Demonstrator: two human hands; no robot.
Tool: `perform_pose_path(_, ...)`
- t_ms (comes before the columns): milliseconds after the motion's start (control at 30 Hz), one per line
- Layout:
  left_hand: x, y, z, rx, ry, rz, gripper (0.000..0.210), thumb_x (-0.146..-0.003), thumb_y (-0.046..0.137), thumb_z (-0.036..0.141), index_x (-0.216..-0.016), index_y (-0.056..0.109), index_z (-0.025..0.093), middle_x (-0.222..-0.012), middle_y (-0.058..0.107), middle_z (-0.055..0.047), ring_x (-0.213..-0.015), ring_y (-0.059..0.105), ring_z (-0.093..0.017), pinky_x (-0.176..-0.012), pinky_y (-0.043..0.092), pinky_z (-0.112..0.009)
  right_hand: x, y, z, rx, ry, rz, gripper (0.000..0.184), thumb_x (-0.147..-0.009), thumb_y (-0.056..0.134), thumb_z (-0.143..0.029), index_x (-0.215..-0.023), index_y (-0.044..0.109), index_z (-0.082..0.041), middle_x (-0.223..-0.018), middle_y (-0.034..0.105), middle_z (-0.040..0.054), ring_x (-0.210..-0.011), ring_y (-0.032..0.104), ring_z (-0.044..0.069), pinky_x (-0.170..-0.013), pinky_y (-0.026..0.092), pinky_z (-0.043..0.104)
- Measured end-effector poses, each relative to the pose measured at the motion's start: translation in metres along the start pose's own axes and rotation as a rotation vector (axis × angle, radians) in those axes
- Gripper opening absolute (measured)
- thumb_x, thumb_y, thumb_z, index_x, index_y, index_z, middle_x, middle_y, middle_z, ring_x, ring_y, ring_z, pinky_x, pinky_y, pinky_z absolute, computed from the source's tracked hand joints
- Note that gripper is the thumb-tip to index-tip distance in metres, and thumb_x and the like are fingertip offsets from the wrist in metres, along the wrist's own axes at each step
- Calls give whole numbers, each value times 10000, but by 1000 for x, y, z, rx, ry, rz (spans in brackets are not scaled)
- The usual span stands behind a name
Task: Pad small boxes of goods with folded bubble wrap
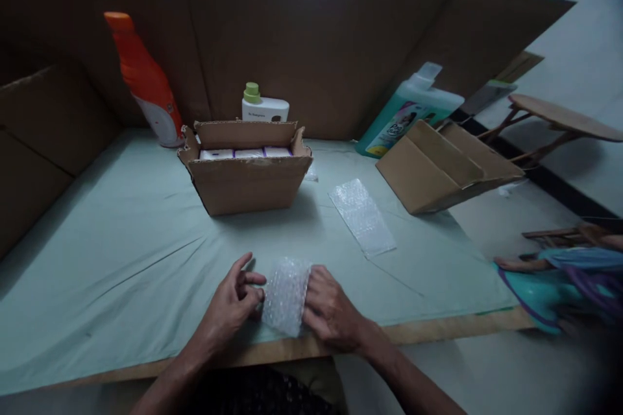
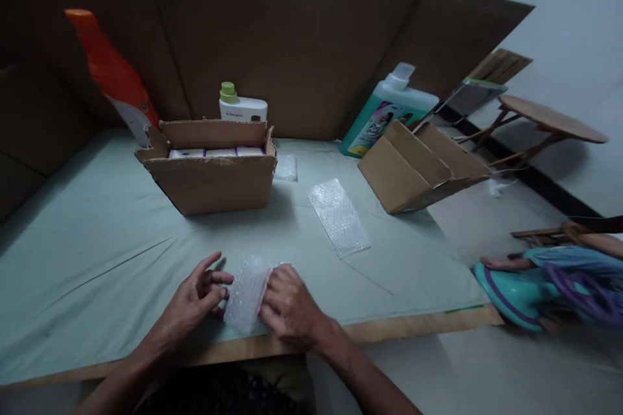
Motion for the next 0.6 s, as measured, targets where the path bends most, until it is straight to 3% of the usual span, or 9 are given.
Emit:
perform_pose_path(67, 2, -2, 1, -69, 56, 35, 943, -750, 688, 468, -1540, 307, 122, -1154, 632, -159, -774, 628, -191, -607, 566, -346, -4, -24, 28, 36, 110, 98, 210, -970, 525, -193, -1019, 728, -209, -1009, 774, 78, -961, 693, 231, -877, 519, 421)
perform_pose_path(167, 14, -2, 2, -219, 160, 91, 905, -758, 690, 505, -1533, 369, 165, -1312, 609, -205, -1007, 666, -283, -786, 596, -439, -12, -43, 49, 137, 265, 180, 242, -960, 576, -255, -1147, 722, -211, -1142, 763, 112, -1065, 695, 269, -926, 531, 470)
perform_pose_path(233, 22, 2, 1, -352, 228, 106, 999, -704, 762, 500, -1563, 351, 197, -1472, 532, -219, -1231, 607, -366, -941, 564, -513, -20, -32, 39, 125, 227, 72, 291, -940, 635, -317, -1197, 712, -205, -1209, 742, 127, -1111, 676, 283, -953, 520, 486)
perform_pose_path(300, 26, 6, -2, -497, 313, 144, 1060, -654, 815, 460, -1575, 356, 206, -1542, 486, -209, -1352, 530, -415, -1049, 505, -560, -28, -12, 18, 58, 81, -104, 350, -924, 676, -364, -1244, 697, -222, -1307, 703, 120, -1192, 634, 284, -993, 493, 483)
perform_pose_path(367, 25, 8, -5, -627, 393, 205, 954, -690, 780, 426, -1542, 427, 182, -1452, 579, -209, -1321, 565, -418, -1068, 490, -558, -32, 0, 10, 19, -8, -175, 333, -932, 672, -363, -1243, 698, -249, -1350, 682, 100, -1239, 602, 275, -1023, 466, 480)
perform_pose_path(400, 22, 7, -7, -663, 410, 236, 856, -737, 726, 421, -1515, 470, 172, -1372, 640, -203, -1266, 609, -405, -1041, 508, -543, -31, -1, 15, 36, 16, -140, 306, -944, 652, -347, -1231, 702, -254, -1339, 689, 96, -1238, 602, 272, -1031, 457, 488)
perform_pose_path(500, 12, -4, -4, -625, 364, 285, 630, -830, 577, 437, -1411, 581, 193, -1216, 731, -151, -1105, 700, -337, -911, 570, -446, -13, -30, 69, 272, 344, 138, 324, -943, 609, -338, -1222, 702, -201, -1313, 692, 154, -1208, 613, 328, -1015, 451, 553)
perform_pose_path(600, 7, -38, 16, -525, 295, 324, 618, -781, 605, 533, -1300, 651, 200, -1123, 763, -101, -983, 727, -293, -817, 582, -369, 18, -68, 132, 476, 679, 297, 391, -889, 605, -351, -1188, 709, -120, -1351, 650, 246, -1185, 611, 412, -968, 454, 596)
Point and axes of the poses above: each hand's wrist, its own x-axis away from the middle knuckle, its own y-axis out of the palm, z = x × y, the point moved 3 cm from there along -x, towards the middle knuckle
